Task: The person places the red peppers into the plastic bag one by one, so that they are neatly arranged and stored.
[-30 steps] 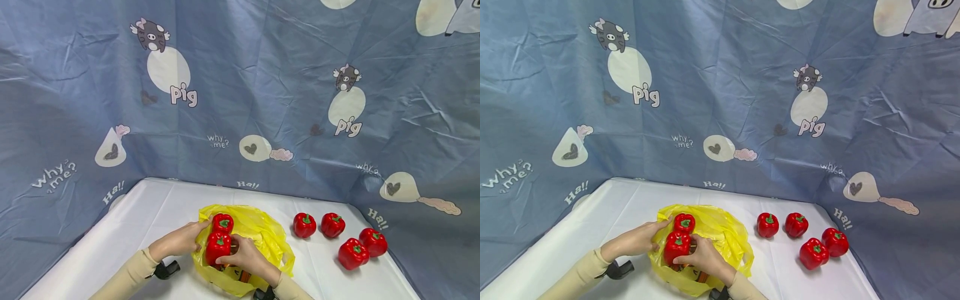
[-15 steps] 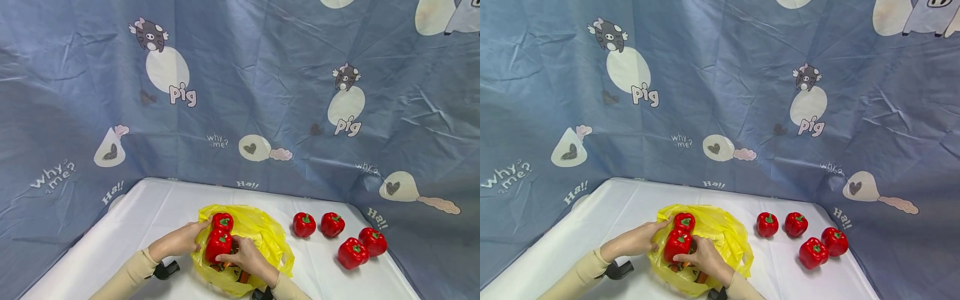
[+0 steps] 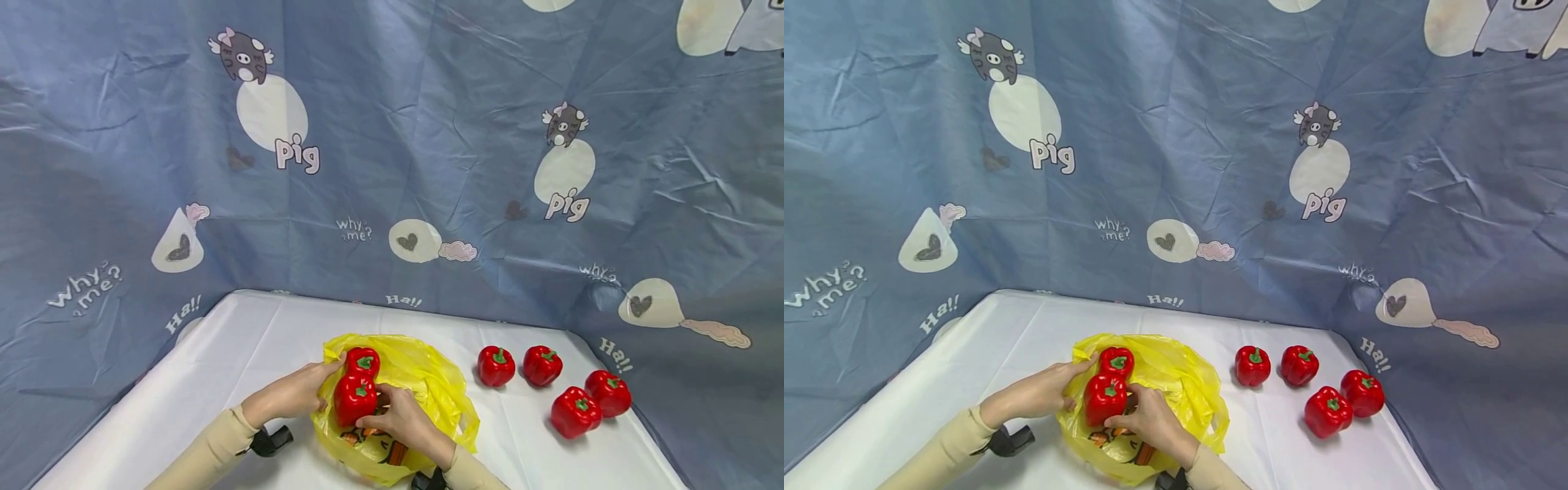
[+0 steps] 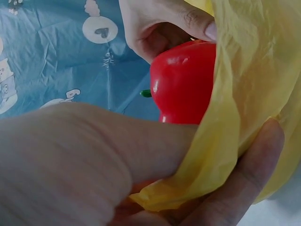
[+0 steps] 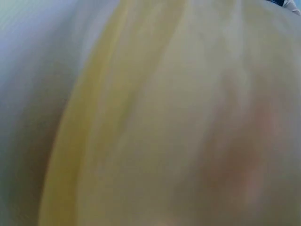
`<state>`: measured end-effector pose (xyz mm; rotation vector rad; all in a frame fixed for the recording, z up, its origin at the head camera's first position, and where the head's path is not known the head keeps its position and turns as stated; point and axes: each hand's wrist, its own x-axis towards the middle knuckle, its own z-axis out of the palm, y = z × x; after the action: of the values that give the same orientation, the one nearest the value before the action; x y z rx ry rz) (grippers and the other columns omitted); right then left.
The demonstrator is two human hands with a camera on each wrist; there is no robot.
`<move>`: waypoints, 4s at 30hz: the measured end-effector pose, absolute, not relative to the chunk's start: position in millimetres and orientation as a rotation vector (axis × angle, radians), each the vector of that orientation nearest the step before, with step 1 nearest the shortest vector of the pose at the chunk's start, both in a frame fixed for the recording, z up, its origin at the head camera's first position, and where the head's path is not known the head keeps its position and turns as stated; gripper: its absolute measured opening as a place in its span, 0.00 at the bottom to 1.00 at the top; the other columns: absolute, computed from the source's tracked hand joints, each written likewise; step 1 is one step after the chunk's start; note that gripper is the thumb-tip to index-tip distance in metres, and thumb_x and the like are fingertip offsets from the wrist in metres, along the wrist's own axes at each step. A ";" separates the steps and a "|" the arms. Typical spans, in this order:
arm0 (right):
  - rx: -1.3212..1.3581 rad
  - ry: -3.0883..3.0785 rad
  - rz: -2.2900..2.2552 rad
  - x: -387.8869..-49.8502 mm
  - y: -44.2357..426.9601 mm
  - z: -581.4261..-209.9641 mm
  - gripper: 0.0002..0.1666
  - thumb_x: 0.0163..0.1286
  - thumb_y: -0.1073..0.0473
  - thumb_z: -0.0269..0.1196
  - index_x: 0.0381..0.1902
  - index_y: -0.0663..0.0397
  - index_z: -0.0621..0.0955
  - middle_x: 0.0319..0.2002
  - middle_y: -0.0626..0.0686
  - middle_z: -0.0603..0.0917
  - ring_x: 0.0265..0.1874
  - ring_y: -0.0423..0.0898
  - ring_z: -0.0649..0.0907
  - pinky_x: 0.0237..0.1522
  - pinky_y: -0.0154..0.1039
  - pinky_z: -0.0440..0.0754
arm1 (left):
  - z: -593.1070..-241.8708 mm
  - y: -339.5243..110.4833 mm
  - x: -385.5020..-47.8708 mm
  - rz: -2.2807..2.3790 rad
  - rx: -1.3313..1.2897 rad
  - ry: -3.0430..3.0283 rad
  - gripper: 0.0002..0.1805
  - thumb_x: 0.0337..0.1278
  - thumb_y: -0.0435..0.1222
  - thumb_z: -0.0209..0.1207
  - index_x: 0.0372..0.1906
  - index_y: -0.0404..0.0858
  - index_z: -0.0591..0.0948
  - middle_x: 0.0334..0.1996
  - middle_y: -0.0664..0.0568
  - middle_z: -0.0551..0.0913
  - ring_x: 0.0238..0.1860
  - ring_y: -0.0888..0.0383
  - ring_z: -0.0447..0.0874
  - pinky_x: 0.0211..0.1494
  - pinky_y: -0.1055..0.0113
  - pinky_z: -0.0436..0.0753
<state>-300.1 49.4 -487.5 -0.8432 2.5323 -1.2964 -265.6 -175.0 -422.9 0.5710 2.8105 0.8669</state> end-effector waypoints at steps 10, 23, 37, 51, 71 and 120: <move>-0.807 2.475 -1.332 -300.1 54.1 -483.3 0.35 0.54 0.57 0.73 0.59 0.60 0.76 0.47 0.56 0.87 0.42 0.43 0.86 0.38 0.32 0.83 | -422.1 -174.6 -266.3 0.910 0.571 2.788 0.46 0.40 0.17 0.63 0.71 0.27 0.60 0.69 0.34 0.65 0.54 0.50 0.72 0.40 0.60 0.73; -0.796 2.426 -1.318 -301.4 60.5 -482.3 0.36 0.56 0.56 0.72 0.62 0.59 0.74 0.46 0.55 0.87 0.45 0.49 0.86 0.43 0.37 0.84 | -421.6 -173.3 -265.6 0.890 0.520 2.790 0.46 0.41 0.17 0.62 0.72 0.29 0.59 0.70 0.37 0.64 0.53 0.51 0.72 0.37 0.62 0.72; -0.785 2.426 -1.316 -304.7 83.9 -472.9 0.38 0.58 0.55 0.71 0.64 0.64 0.72 0.50 0.59 0.84 0.48 0.55 0.84 0.46 0.39 0.83 | -425.7 -174.2 -268.2 0.925 0.518 2.765 0.47 0.39 0.16 0.62 0.72 0.27 0.59 0.69 0.34 0.65 0.39 0.53 0.72 0.25 0.69 0.67; -0.777 2.475 -1.410 -308.9 117.5 -461.2 0.40 0.58 0.52 0.71 0.66 0.57 0.70 0.54 0.63 0.80 0.51 0.60 0.81 0.49 0.45 0.82 | -424.7 -174.3 -267.7 0.882 0.545 2.798 0.46 0.38 0.17 0.63 0.71 0.27 0.61 0.68 0.35 0.66 0.46 0.52 0.71 0.34 0.65 0.71; -0.536 2.672 -1.542 -319.6 167.0 -437.5 0.38 0.53 0.53 0.74 0.62 0.49 0.74 0.52 0.60 0.82 0.51 0.59 0.82 0.51 0.48 0.81 | -424.1 -175.4 -266.3 0.939 0.613 2.787 0.47 0.36 0.15 0.61 0.70 0.25 0.60 0.70 0.33 0.63 0.55 0.49 0.71 0.42 0.59 0.71; -0.217 2.895 -1.653 -348.3 249.1 -415.9 0.54 0.55 0.51 0.73 0.72 0.59 0.58 0.68 0.62 0.68 0.69 0.58 0.65 0.68 0.50 0.63 | -428.1 -171.9 -267.2 0.918 0.522 2.767 0.46 0.39 0.16 0.60 0.72 0.27 0.59 0.70 0.35 0.64 0.53 0.51 0.71 0.37 0.61 0.71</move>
<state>-348.3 249.1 -415.9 -0.2173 2.8950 -1.6528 -267.2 -171.9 -428.1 0.5221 2.7672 0.9177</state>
